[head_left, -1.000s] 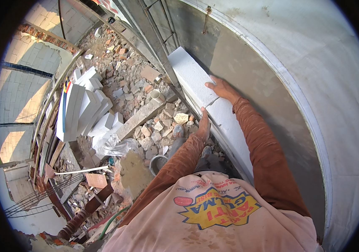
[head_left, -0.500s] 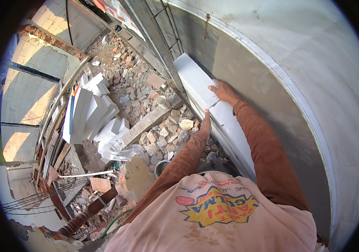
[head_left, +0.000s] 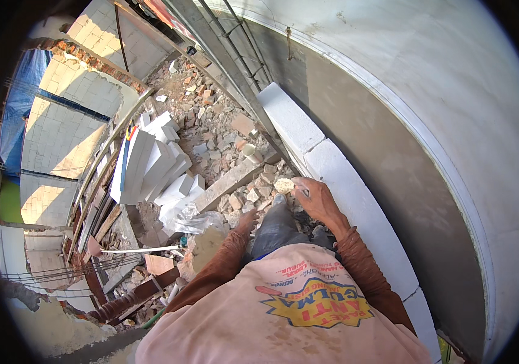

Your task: The person positions white insulation panels against a curved wall, secures them with wire ties, and applies cement mortar with a trowel. They repeat the process by adding another panel and pressing it into place.

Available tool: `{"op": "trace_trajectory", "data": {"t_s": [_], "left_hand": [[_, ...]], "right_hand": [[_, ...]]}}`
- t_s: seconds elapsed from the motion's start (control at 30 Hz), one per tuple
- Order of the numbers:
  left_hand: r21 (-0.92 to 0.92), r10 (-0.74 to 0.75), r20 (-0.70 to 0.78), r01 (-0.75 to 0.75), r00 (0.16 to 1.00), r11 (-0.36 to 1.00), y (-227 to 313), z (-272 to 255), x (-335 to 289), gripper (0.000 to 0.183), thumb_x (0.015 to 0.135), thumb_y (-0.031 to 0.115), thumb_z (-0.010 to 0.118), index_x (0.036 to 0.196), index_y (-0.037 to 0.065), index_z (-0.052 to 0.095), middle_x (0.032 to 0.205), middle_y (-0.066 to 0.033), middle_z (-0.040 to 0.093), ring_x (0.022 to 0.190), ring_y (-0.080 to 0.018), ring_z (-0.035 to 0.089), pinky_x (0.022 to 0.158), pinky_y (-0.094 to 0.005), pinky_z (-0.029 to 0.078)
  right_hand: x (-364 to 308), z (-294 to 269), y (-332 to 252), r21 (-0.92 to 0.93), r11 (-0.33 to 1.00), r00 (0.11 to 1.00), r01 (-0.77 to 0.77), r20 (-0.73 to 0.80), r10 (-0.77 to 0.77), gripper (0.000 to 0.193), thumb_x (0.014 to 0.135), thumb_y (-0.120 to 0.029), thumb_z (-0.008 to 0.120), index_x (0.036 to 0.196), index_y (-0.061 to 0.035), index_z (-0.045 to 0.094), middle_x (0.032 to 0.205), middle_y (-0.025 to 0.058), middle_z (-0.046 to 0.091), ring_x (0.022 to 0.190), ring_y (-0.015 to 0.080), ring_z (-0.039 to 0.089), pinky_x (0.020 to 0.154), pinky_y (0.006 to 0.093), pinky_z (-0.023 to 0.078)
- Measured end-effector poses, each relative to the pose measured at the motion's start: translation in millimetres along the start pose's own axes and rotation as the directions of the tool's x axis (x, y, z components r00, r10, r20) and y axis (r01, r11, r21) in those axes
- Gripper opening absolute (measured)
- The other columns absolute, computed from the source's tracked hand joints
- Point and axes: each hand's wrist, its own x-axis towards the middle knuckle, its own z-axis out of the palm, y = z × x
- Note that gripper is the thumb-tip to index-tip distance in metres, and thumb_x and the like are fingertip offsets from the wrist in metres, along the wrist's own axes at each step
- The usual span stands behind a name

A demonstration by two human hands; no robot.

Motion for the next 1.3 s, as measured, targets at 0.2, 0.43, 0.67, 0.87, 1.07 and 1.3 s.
{"op": "trace_trajectory", "data": {"t_s": [0.2,0.43,0.67,0.87,1.07,1.3], "left_hand": [[-0.078,0.251,0.02,-0.249,0.968,0.965,7.9,-16.6,18.6,0.051,0.096,0.043,0.058,0.132,0.007,0.057,0.114,-0.008,0.068,0.097,-0.0195,0.062,0.082,-0.036,0.048],[-0.297,0.57,-0.089,-0.568,0.817,0.767,151.9,-0.1,64.0,0.032,0.094,0.03,0.066,0.109,0.002,0.069,0.094,-0.0031,0.069,0.076,-0.0106,0.06,0.063,-0.0245,0.044],[0.244,0.853,-0.115,-0.818,0.509,0.521,319.0,-26.9,48.4,0.051,0.094,0.038,0.066,0.124,-0.002,0.064,0.109,-0.0128,0.07,0.101,-0.0225,0.066,0.085,-0.0326,0.051],[0.31,0.913,0.138,-0.892,0.385,0.329,400.3,-29.7,50.5,0.054,0.086,0.033,0.075,0.126,-0.002,0.063,0.112,-0.0201,0.07,0.105,-0.0286,0.068,0.093,-0.0379,0.052],[0.247,0.888,0.205,-0.899,0.412,0.361,415.7,-25.0,65.6,0.052,0.086,0.035,0.077,0.113,-0.008,0.066,0.1,-0.019,0.071,0.092,-0.024,0.067,0.083,-0.0345,0.052],[-0.02,0.876,0.189,-0.89,0.443,0.455,407.9,-17.2,74.9,0.029,0.088,0.018,0.076,0.099,-0.007,0.066,0.09,-0.0118,0.07,0.08,-0.0157,0.062,0.074,-0.029,0.049]], "right_hand": [[-11.7,26.5,10.7,-0.007,1.0,0.981,0.013,0.195,-0.011,0.037,0.09,-0.022,0.066,0.116,0.0032,0.066,0.114,0.0251,0.068,0.106,0.0406,0.065,0.094,0.0437,0.051],[-5.7,50.1,22.9,-0.158,0.987,0.96,-0.021,0.272,0.064,0.04,0.088,-0.025,0.067,0.119,0.0017,0.064,0.115,0.0241,0.067,0.109,0.0399,0.063,0.096,0.0444,0.049],[38.1,100.1,20.4,-0.208,0.958,0.918,-0.197,0.305,0.255,0.043,0.09,-0.03,0.066,0.123,-0.0025,0.064,0.115,0.0236,0.067,0.104,0.0381,0.065,0.093,0.0453,0.049],[74.2,149.2,11.6,-0.259,0.911,0.884,-0.319,0.266,0.385,0.046,0.09,-0.035,0.065,0.121,-0.0005,0.064,0.112,0.0253,0.067,0.107,0.0425,0.062,0.093,0.0476,0.049],[67.5,169.4,-5.6,-0.184,0.845,0.859,-0.503,0.004,0.512,0.046,0.091,-0.034,0.064,0.123,-0.0011,0.063,0.112,0.0257,0.066,0.103,0.0436,0.062,0.09,0.0474,0.049],[47.1,180.1,-11.6,-0.166,0.743,0.761,-0.648,-0.112,0.639,0.046,0.091,-0.034,0.064,0.123,-0.0007,0.063,0.119,0.0244,0.065,0.112,0.0416,0.06,0.098,0.0472,0.046]]}}
